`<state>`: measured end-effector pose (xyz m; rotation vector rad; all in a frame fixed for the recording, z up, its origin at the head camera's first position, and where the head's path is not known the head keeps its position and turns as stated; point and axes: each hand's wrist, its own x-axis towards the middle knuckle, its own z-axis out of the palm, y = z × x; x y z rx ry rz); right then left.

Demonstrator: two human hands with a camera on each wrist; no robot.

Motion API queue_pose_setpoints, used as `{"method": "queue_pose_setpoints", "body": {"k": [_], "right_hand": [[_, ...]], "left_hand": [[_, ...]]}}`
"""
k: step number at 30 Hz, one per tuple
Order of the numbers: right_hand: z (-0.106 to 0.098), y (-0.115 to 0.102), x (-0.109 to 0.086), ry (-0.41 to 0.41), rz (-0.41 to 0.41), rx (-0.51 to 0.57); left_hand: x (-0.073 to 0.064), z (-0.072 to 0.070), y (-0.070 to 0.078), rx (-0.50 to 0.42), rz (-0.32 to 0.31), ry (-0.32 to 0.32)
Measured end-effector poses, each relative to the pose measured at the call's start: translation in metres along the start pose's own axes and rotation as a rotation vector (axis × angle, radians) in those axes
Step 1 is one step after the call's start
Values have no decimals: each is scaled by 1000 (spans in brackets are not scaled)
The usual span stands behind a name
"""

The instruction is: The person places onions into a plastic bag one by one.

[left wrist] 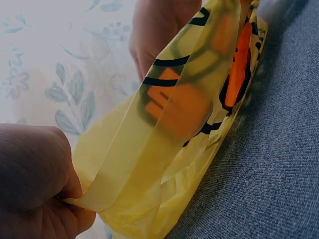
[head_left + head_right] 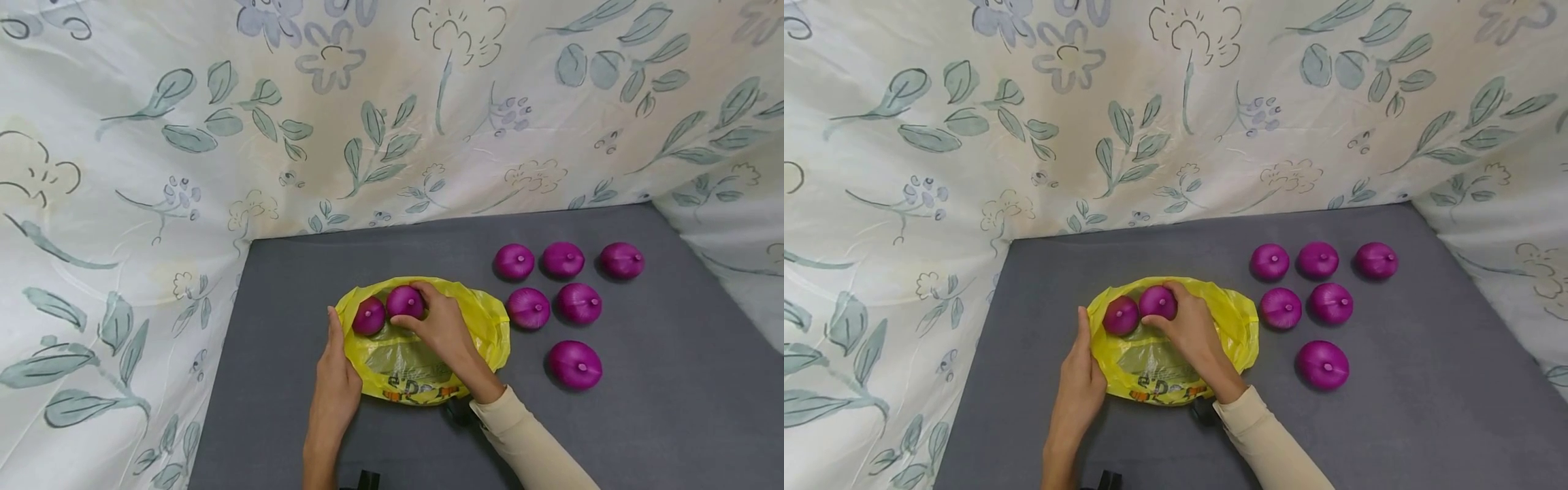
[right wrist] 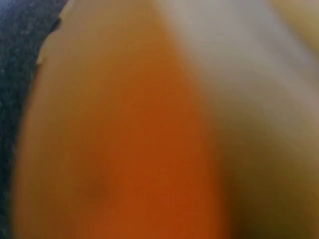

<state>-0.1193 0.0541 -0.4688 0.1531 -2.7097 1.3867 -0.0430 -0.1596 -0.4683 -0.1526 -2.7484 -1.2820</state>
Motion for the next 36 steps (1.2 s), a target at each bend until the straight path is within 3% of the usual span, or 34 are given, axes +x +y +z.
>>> {"method": "queue_pose_setpoints", "body": {"k": [19,29,36], "right_hand": [[1,-1,1,-22,47,-65],[-18,-13,-6,-36,28,-82],[-43,-27,-16,-17,24,-19]], "left_hand": [[1,2,5,2,4,8],[1,2,5,16,7,18],[0,2,8,-2,-16,-1]]}}
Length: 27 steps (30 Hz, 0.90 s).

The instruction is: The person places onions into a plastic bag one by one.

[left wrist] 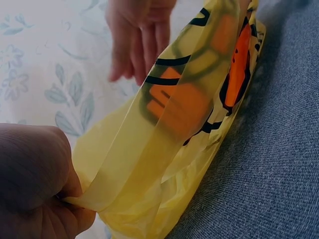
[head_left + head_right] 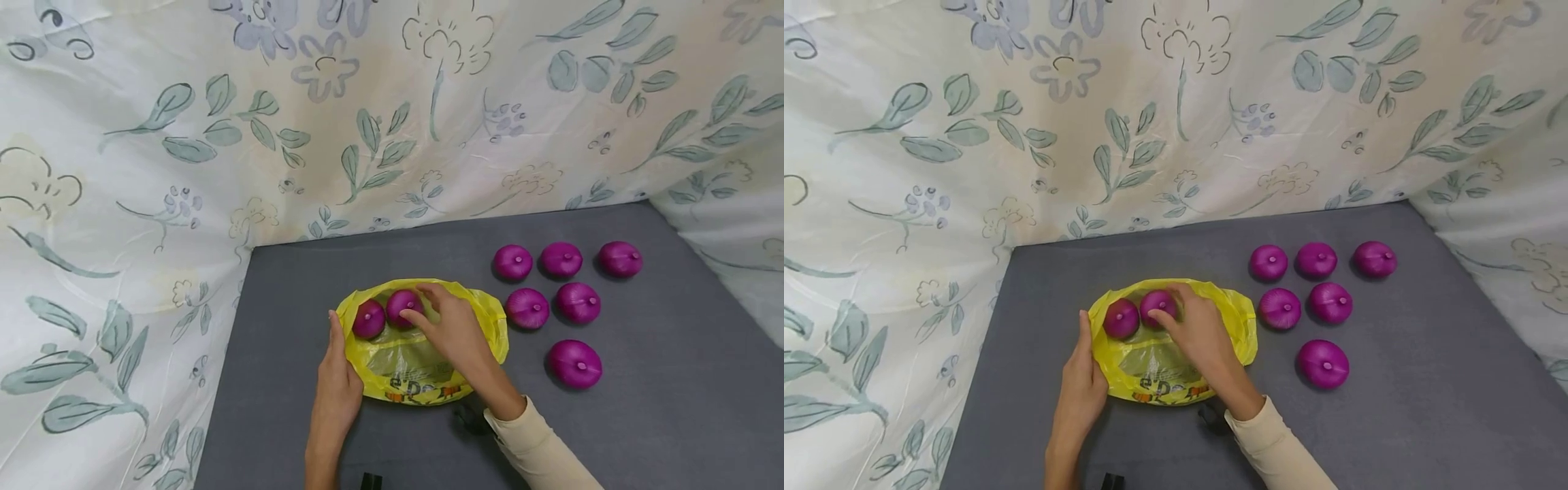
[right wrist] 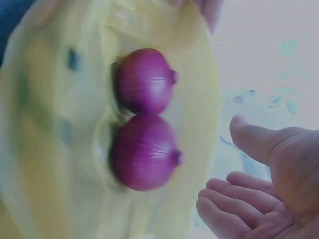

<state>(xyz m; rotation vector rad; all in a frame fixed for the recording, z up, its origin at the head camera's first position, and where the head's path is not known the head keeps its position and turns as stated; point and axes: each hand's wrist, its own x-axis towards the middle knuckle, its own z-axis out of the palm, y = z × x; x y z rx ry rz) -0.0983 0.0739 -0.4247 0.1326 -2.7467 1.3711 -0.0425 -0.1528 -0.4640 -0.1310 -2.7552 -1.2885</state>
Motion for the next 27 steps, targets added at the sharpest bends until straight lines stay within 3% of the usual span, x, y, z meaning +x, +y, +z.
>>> {"method": "queue_pose_setpoints", "body": {"k": [11,27], "right_hand": [[-46,-5,-13,124,-63,77],[-110,13,-34,407,-62,-5]], "left_hand": [[2,2,-1,12,-1,-10],[2,2,-1,28,36,1]]}}
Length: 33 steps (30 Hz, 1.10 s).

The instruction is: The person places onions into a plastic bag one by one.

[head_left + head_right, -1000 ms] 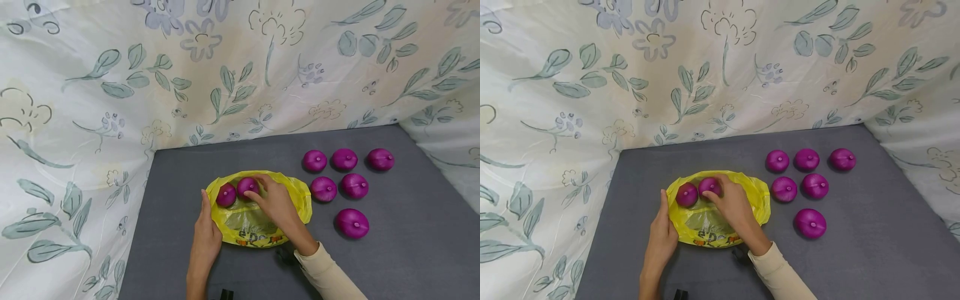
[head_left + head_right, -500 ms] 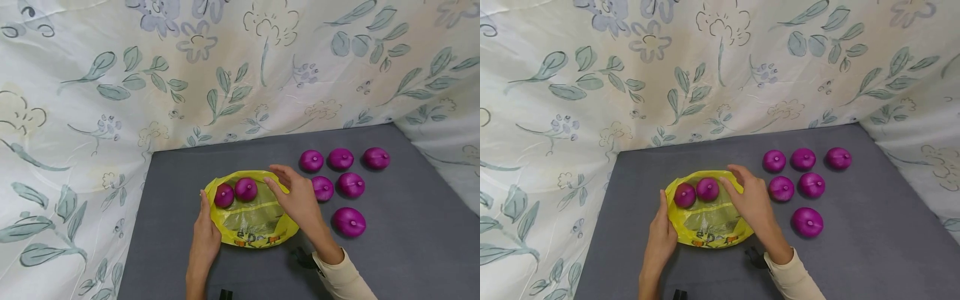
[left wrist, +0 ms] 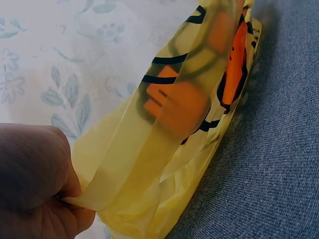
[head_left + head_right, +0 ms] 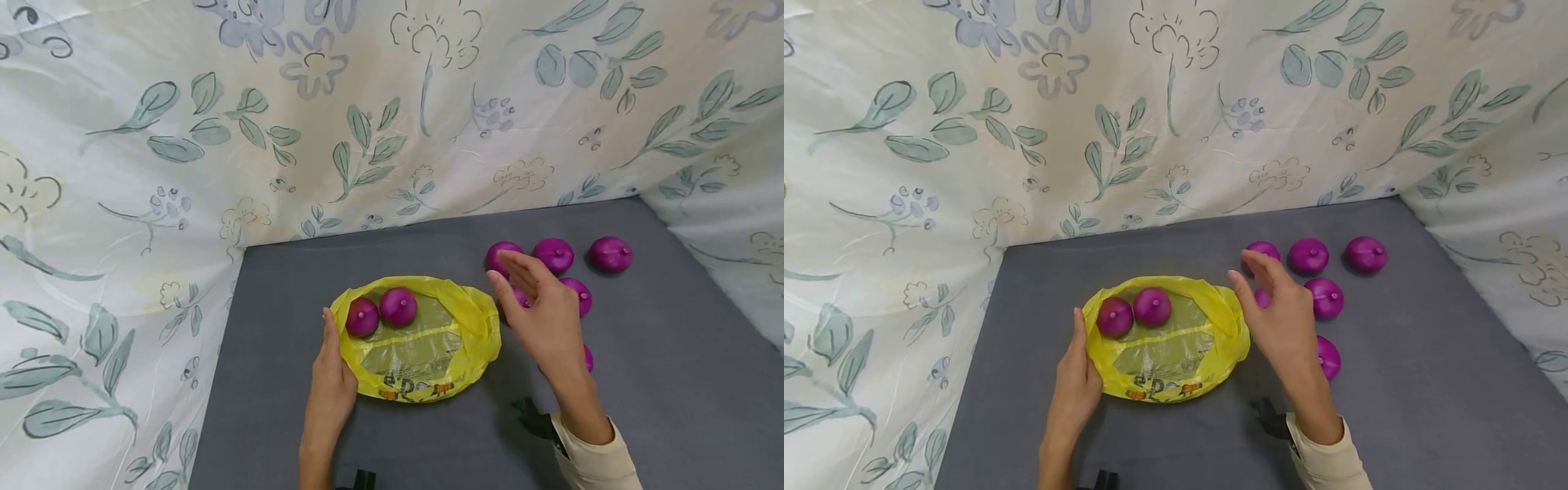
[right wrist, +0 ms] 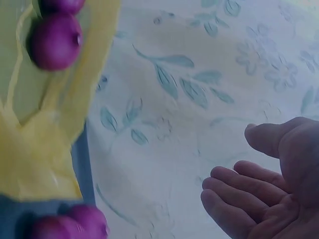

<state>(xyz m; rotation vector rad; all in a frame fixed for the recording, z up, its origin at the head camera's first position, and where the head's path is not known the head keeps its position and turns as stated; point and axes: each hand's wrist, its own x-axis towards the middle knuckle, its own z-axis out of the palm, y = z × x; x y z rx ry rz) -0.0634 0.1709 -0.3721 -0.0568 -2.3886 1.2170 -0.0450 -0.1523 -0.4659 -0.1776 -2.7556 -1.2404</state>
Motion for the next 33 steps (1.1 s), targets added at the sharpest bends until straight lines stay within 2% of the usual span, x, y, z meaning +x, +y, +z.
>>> {"method": "queue_pose_setpoints", "body": {"k": [6,12,20,27,33], "right_hand": [[-22,7,-7,96,17,0],[-43,20,-18,173,73,11],[-61,40,-31,238,144,23],[-72,57,-45,284,251,31],[-79,68,-53,319,313,39]], "left_hand": [[1,-1,2,-12,-26,-14],[3,-2,5,-35,-16,-14],[1,-4,5,-38,-22,-13],[-2,-4,7,-45,-37,-15],[-1,-3,9,-36,-17,4]]}}
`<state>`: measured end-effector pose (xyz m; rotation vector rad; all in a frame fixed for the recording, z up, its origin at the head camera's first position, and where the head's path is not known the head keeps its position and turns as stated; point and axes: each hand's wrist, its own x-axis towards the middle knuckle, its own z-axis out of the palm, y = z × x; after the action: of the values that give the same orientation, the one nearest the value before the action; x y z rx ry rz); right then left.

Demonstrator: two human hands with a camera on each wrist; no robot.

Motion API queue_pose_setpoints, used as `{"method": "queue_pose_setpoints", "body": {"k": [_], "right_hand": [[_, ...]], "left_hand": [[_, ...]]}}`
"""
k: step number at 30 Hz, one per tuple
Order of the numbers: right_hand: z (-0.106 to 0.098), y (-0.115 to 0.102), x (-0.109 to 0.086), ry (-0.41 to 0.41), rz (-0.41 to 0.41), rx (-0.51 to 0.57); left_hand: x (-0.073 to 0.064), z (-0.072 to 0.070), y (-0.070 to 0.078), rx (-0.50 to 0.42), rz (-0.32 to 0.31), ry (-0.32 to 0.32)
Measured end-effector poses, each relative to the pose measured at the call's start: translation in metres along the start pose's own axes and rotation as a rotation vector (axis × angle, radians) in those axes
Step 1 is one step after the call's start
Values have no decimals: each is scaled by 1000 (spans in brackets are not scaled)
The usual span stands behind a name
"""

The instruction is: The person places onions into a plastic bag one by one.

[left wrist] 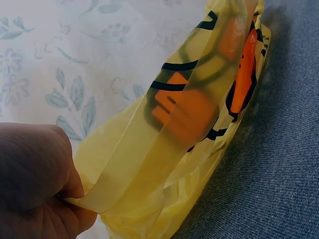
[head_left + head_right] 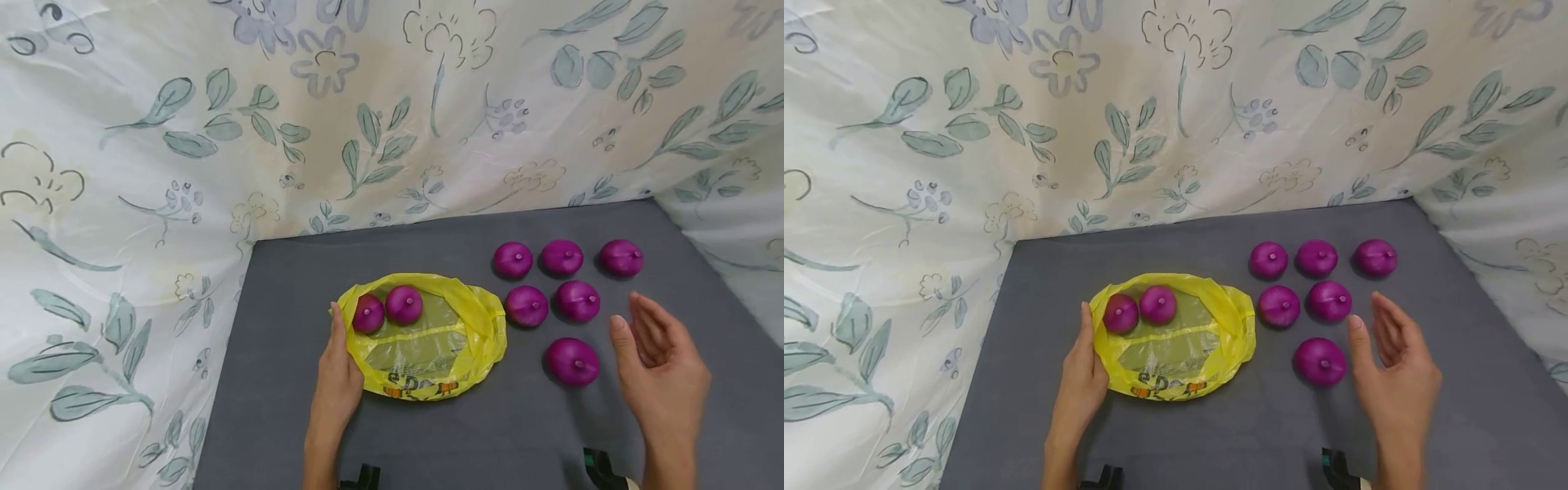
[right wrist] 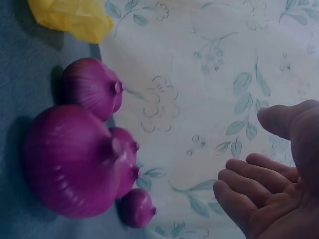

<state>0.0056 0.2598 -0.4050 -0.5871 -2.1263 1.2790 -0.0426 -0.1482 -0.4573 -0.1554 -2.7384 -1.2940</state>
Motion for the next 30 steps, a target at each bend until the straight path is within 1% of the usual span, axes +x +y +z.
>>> {"method": "queue_pose_setpoints", "body": {"k": [1,6,8,15,18,21,23,26,28,30], "right_hand": [[-2,1,0,6,11,-2],[-7,3,1,40,52,-32],[-6,5,2,45,60,-52],[-2,13,16,13,125,-32],[-3,16,25,-4,116,-54],[-5,18,42,-17,85,-82],[-7,19,59,-18,90,-77],[-10,22,86,-9,130,-65],[-10,27,104,-5,174,-37],[-9,36,119,-5,209,-32]], "left_hand": [[2,0,1,1,7,2],[7,-1,3,0,-1,-11],[8,-2,4,-3,-17,-24],[11,-6,5,6,-49,-50],[8,-9,5,19,-74,-56],[4,-12,5,33,-94,-53],[3,-14,5,32,-97,-57],[5,-14,6,22,-89,-75],[9,-13,7,12,-82,-85],[12,-12,8,4,-81,-96]]}}
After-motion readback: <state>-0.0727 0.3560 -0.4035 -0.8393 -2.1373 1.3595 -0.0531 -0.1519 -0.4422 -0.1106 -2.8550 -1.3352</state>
